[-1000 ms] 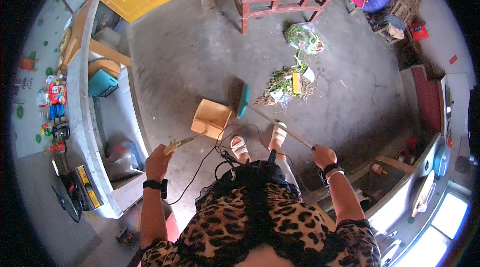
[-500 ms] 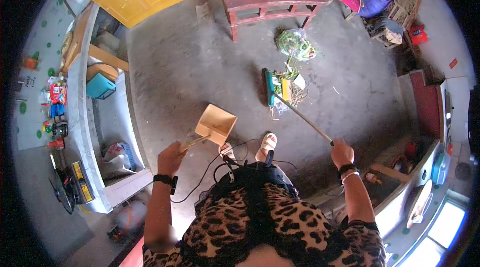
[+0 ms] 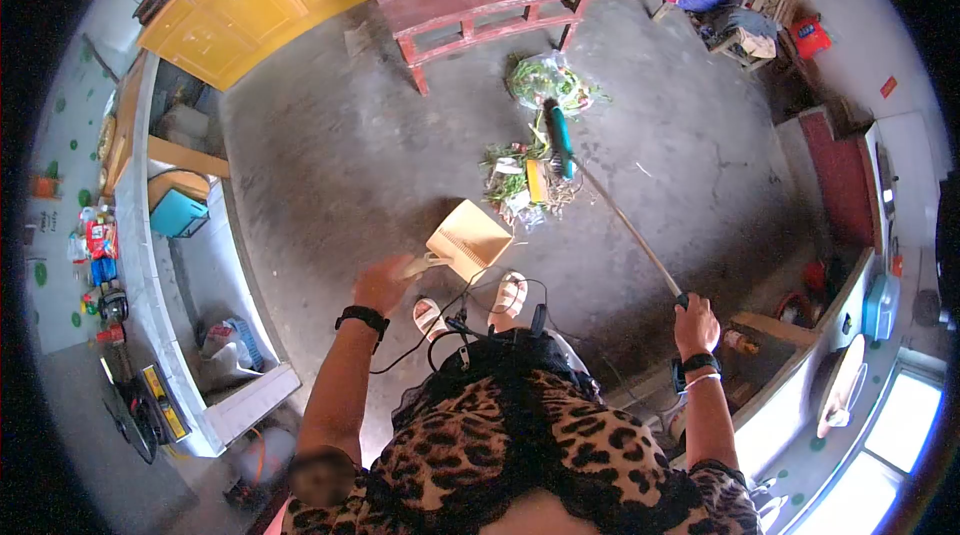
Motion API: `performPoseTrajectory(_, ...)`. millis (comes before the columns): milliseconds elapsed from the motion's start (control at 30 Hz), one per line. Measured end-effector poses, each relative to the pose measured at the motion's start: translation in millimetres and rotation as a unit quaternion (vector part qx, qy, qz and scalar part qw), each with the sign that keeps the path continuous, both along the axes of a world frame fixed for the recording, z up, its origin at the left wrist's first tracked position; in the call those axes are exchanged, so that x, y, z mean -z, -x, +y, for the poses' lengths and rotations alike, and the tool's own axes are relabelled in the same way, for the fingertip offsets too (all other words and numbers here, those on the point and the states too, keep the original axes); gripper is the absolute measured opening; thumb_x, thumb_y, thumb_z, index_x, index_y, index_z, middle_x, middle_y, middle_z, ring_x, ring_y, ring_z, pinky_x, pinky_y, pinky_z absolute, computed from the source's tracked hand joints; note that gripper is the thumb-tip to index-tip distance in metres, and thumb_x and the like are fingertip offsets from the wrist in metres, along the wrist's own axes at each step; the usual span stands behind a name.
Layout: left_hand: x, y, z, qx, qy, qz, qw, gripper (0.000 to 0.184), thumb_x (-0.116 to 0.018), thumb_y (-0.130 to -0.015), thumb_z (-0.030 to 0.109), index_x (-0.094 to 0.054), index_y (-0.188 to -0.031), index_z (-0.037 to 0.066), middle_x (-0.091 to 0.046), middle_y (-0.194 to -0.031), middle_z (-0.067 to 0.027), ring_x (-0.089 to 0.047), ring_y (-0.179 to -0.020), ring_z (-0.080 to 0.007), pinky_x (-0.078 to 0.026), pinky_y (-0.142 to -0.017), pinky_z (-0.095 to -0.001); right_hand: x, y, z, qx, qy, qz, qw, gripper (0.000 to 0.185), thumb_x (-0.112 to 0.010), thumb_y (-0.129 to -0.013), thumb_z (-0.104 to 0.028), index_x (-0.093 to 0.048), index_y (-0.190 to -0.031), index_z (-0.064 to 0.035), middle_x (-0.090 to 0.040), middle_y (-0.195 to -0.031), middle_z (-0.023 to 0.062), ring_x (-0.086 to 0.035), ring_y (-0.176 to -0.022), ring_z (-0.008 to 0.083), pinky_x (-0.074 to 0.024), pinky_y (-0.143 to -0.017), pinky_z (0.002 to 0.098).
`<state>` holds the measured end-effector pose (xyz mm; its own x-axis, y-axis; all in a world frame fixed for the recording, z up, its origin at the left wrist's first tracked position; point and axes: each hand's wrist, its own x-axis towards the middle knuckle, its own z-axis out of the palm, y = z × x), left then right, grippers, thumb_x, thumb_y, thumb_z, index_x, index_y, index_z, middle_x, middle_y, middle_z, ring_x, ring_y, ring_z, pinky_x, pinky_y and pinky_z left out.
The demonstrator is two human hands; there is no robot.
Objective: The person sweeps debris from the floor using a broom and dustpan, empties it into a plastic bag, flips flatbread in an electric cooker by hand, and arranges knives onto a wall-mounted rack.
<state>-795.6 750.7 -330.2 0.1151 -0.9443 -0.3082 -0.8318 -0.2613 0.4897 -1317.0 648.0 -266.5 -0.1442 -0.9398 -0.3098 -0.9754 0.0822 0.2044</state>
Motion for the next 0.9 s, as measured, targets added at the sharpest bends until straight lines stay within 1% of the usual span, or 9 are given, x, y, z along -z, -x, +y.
performPoseTrajectory(167, 11, 11, -20, 0.029, 0.041, -0.043, 0.998, 0.035, -0.061, -0.079, 0.035, -0.058, -0.105, 0.011, -0.063, -0.091, -0.0138, -0.06, -0.083, -0.0352, -0.047, -0.07, -0.0449, 64, 10, -40, -0.083, 0.056, 0.054, 0.994, 0.014, -0.048, -0.086, -0.013, -0.055, -0.097, -0.0091, -0.057, -0.092, 0.0103, -0.06, -0.087, 0.0281, -0.0515, -0.071, 0.0381)
performPoseTrajectory(300, -9, 23, -36, 0.034, 0.027, -0.066, 0.997, 0.033, -0.061, -0.079, 0.036, -0.059, -0.101, 0.011, -0.064, -0.089, -0.0131, -0.061, -0.08, -0.0352, -0.048, -0.067, -0.0453, 137, -17, -69, -0.053, -0.006, 0.073, 0.996, 0.021, -0.051, -0.084, -0.016, -0.056, -0.103, -0.009, -0.058, -0.098, 0.0116, -0.06, -0.086, 0.0293, -0.0515, -0.072, 0.039)
performPoseTrajectory(367, -4, 26, -43, 0.042, -0.005, -0.094, 0.995, 0.031, -0.06, -0.08, 0.036, -0.059, -0.1, 0.012, -0.064, -0.089, -0.0124, -0.06, -0.08, -0.0351, -0.047, -0.066, -0.0454, 227, -3, -78, -0.085, -0.151, -0.005, 0.985, 0.026, -0.056, -0.081, -0.02, -0.057, -0.103, -0.0057, -0.06, -0.097, 0.0117, -0.06, -0.091, 0.0333, -0.051, -0.076, 0.0403)
performPoseTrajectory(433, 4, 24, -42, 0.052, -0.039, -0.121, 0.991, 0.028, -0.059, -0.081, 0.035, -0.059, -0.098, 0.012, -0.064, -0.089, -0.0116, -0.06, -0.08, -0.035, -0.047, -0.066, -0.0455, 313, 1, -86, -0.007, -0.31, -0.169, 0.936, 0.027, -0.059, -0.076, -0.021, -0.06, -0.096, -0.0027, -0.063, -0.084, 0.0128, -0.061, -0.092, 0.0357, -0.0516, -0.075, 0.0412)
performPoseTrajectory(533, 16, 14, -35, 0.042, 0.022, -0.099, 0.994, 0.025, -0.058, -0.082, 0.034, -0.058, -0.094, 0.012, -0.062, -0.087, -0.0114, -0.059, -0.08, -0.0355, -0.046, -0.066, -0.0461, 197, -63, -72, -0.342, -0.325, -0.058, 0.88, 0.022, -0.059, -0.073, -0.02, -0.061, -0.084, -0.0005, -0.062, -0.072, 0.0166, -0.063, -0.087, 0.0369, -0.0521, -0.073, 0.0428)
performPoseTrajectory(567, 21, 6, -36, 0.031, -0.029, -0.066, 0.997, 0.028, -0.059, -0.081, 0.033, -0.057, -0.099, 0.012, -0.062, -0.094, -0.0109, -0.059, -0.087, -0.0345, -0.047, -0.071, -0.0448, 204, -63, -67, -0.345, -0.326, -0.056, 0.878, 0.022, -0.059, -0.073, -0.02, -0.061, -0.084, -0.0005, -0.062, -0.072, 0.0166, -0.063, -0.087, 0.0369, -0.0521, -0.073, 0.0428)
performPoseTrajectory(633, 25, -10, -40, 0.02, -0.079, -0.029, 0.996, 0.031, -0.06, -0.081, 0.033, -0.057, -0.103, 0.011, -0.063, -0.102, -0.0103, -0.058, -0.093, -0.0334, -0.047, -0.076, -0.0436, 218, -59, -45, 0.015, -0.173, -0.229, 0.958, 0.021, -0.059, -0.073, -0.02, -0.06, -0.08, -0.0007, -0.061, -0.075, 0.0207, -0.063, -0.082, 0.0363, -0.0516, -0.071, 0.044)
performPoseTrajectory(767, 6, -18, -60, 0.07, -0.031, -0.058, 0.995, 0.031, -0.06, -0.081, 0.032, -0.055, -0.104, 0.011, -0.062, -0.099, -0.0125, -0.058, -0.092, -0.0342, -0.047, -0.075, -0.0444, 175, -52, -32, -0.111, -0.183, -0.211, 0.954, 0.029, -0.054, -0.076, -0.016, -0.049, -0.098, 0.0028, -0.06, -0.092, 0.0257, -0.06, -0.088, 0.0398, -0.0496, -0.074, 0.0481)
performPoseTrajectory(900, -23, -4, -81, 0.078, -0.031, -0.094, 0.992, 0.025, -0.061, -0.08, 0.03, -0.055, -0.092, 0.009, -0.063, -0.09, -0.0111, -0.059, -0.087, -0.033, -0.047, -0.07, -0.0447, 151, -50, -14, -0.127, -0.259, -0.188, 0.939, 0.028, -0.048, -0.078, -0.01, -0.047, -0.103, 0.0035, -0.06, -0.092, 0.0267, -0.06, -0.09, 0.0405, -0.0491, -0.076, 0.0488)
